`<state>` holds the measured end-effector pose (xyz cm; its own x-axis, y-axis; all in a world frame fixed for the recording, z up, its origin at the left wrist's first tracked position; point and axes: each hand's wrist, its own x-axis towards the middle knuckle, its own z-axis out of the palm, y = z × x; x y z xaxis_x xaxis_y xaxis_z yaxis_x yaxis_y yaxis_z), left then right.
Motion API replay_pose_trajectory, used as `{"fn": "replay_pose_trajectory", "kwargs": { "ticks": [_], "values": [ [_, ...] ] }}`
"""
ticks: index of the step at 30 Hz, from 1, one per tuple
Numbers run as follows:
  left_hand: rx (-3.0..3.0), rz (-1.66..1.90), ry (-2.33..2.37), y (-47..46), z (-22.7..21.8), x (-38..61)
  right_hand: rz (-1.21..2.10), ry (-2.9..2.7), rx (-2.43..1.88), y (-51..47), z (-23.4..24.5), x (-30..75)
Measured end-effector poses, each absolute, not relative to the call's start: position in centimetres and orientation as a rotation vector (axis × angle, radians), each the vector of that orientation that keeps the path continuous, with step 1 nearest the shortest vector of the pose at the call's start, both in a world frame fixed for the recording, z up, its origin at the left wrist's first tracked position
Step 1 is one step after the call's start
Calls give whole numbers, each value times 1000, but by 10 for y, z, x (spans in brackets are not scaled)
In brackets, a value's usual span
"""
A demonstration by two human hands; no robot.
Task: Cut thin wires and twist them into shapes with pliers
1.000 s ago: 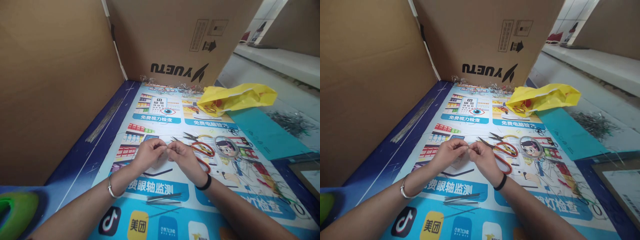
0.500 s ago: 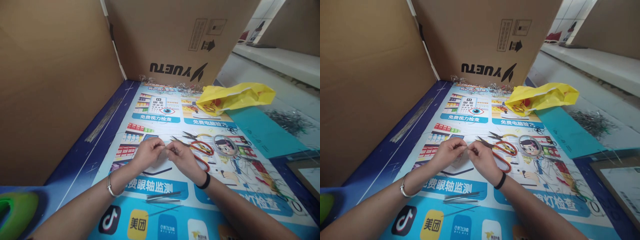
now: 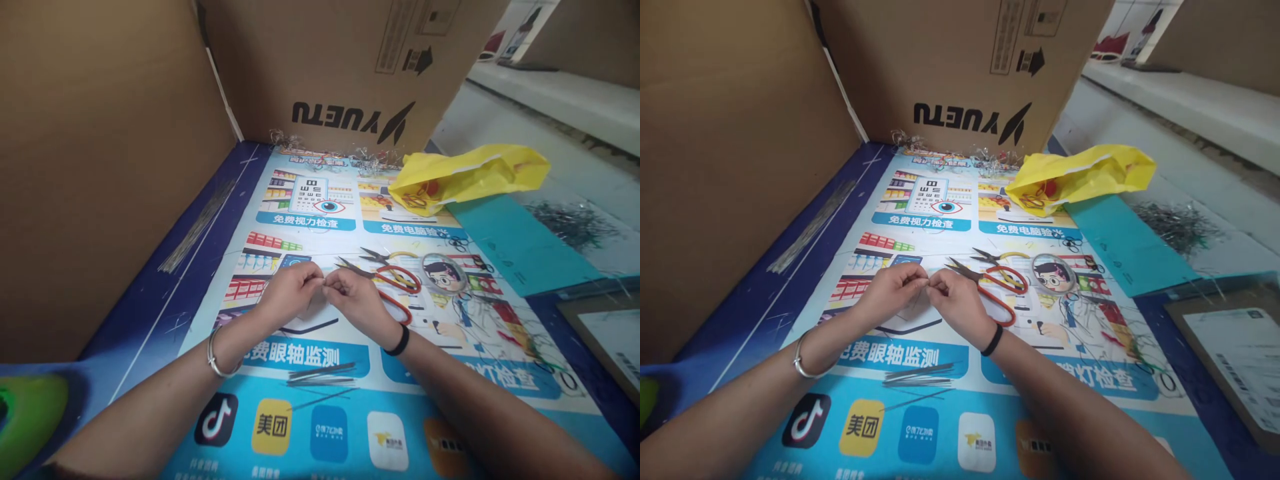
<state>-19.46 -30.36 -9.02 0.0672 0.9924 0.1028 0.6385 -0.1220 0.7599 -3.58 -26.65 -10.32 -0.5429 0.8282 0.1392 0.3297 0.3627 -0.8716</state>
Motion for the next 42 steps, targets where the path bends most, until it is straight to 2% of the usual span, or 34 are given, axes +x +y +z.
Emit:
{"fn": "replay_pose_trajectory", "kwargs": {
  "ticks": [6, 9, 12, 17, 20, 29, 42],
  "values": [
    [1712, 977, 1628, -304, -88, -191, 1165, -2036, -965, -267, -104, -36],
    [1530, 1055, 1621, -304, -86, -190, 1084, -2177, -959, -269, -96, -35],
    [1256, 1169, 1486, -301, -87, -191, 774, -2500, -1001, -264, -81, -28],
    [1091, 1309, 1356, -296, -91, -192, -53, -2790, -1333, -232, -59, 5],
    [1084, 1309, 1361, -295, -89, -192, -262, -2827, -1478, -212, -56, 27],
    [1084, 1325, 1346, -297, -84, -193, -297, -2941, -1382, -195, -67, 37],
    [1164, 1325, 1299, -300, -86, -191, -326, -3023, -1258, -192, -58, 39]
  ]
}}
